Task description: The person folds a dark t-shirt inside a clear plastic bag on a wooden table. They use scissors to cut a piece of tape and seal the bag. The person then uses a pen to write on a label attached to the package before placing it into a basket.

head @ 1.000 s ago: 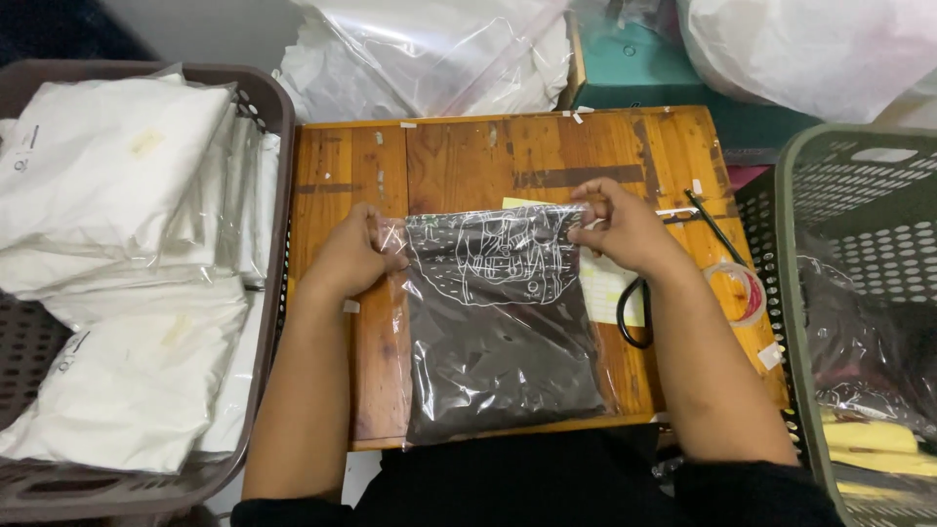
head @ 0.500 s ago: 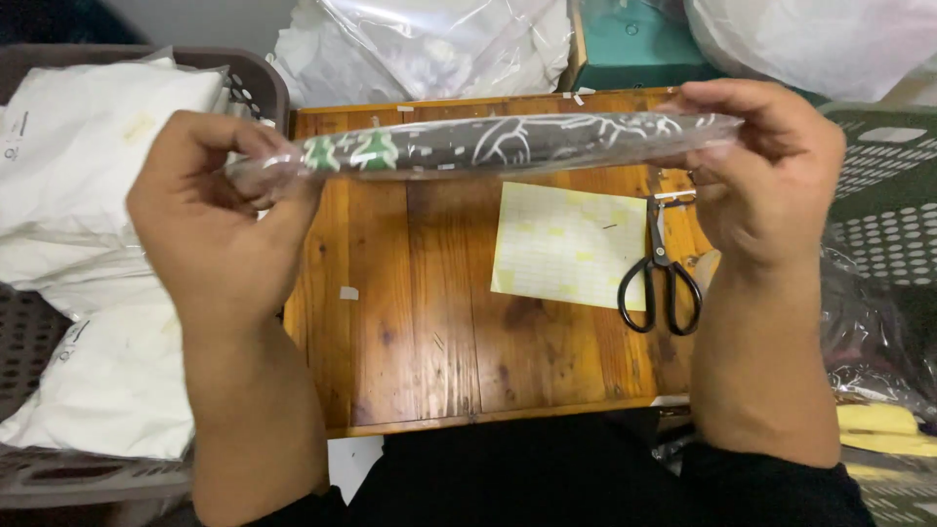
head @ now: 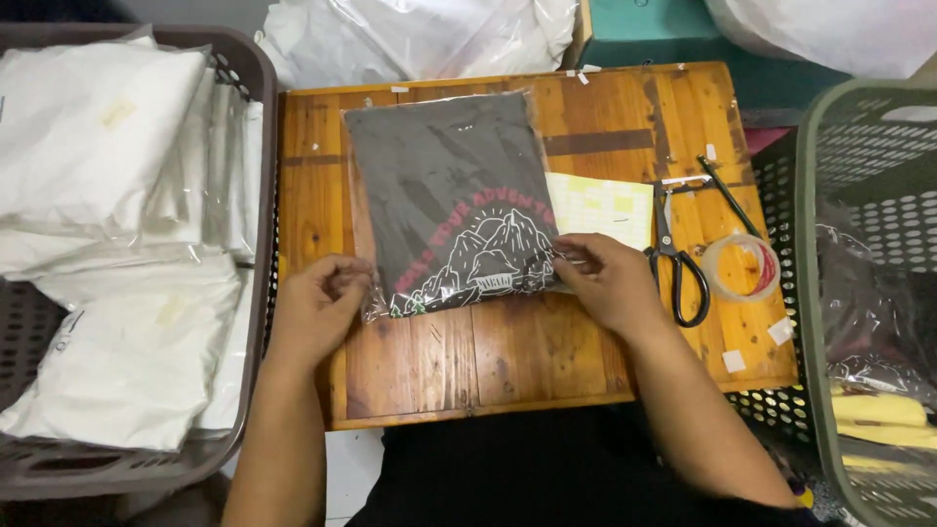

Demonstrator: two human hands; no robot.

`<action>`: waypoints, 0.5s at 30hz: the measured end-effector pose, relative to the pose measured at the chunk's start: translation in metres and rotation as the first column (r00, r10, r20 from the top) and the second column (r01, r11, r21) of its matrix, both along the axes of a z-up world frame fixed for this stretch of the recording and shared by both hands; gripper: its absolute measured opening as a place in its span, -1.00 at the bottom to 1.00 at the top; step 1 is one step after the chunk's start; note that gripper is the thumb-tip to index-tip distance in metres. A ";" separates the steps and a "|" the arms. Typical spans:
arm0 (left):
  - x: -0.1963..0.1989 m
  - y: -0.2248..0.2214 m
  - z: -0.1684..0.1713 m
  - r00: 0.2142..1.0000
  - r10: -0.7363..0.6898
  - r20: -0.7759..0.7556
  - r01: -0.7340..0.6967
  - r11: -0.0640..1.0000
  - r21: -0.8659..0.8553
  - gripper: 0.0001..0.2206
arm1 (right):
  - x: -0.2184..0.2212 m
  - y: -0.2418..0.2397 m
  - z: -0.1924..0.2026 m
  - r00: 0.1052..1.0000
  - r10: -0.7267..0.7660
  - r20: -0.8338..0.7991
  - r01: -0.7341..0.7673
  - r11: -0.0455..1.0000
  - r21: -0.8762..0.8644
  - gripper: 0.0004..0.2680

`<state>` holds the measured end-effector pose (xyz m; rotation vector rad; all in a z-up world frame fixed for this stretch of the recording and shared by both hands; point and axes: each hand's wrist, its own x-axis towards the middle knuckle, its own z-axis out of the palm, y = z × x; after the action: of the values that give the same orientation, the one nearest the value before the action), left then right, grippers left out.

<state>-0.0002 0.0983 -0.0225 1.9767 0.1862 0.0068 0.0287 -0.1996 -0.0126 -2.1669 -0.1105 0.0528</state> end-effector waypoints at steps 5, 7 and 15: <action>0.012 -0.030 0.036 0.979 -0.103 0.175 -0.026 0.791 0.611 -0.77 | 0.012 0.004 -0.011 0.833 0.191 0.519 0.018 0.929 -0.370 -0.86; 0.026 -0.053 0.041 0.951 -0.219 0.216 0.004 0.711 0.703 -0.62 | 0.017 0.021 -0.007 0.791 0.281 0.544 -0.026 0.903 -0.430 -0.70; 0.056 -0.092 0.040 0.945 -0.216 -0.246 0.326 0.680 0.656 -0.46 | 0.030 0.059 -0.003 0.931 0.364 -0.010 -0.301 0.754 -0.584 -0.51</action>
<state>0.0555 0.0061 0.0174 2.7530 -0.0353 -0.3132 0.0592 -0.1403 -0.0152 -2.7370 -0.6190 0.2012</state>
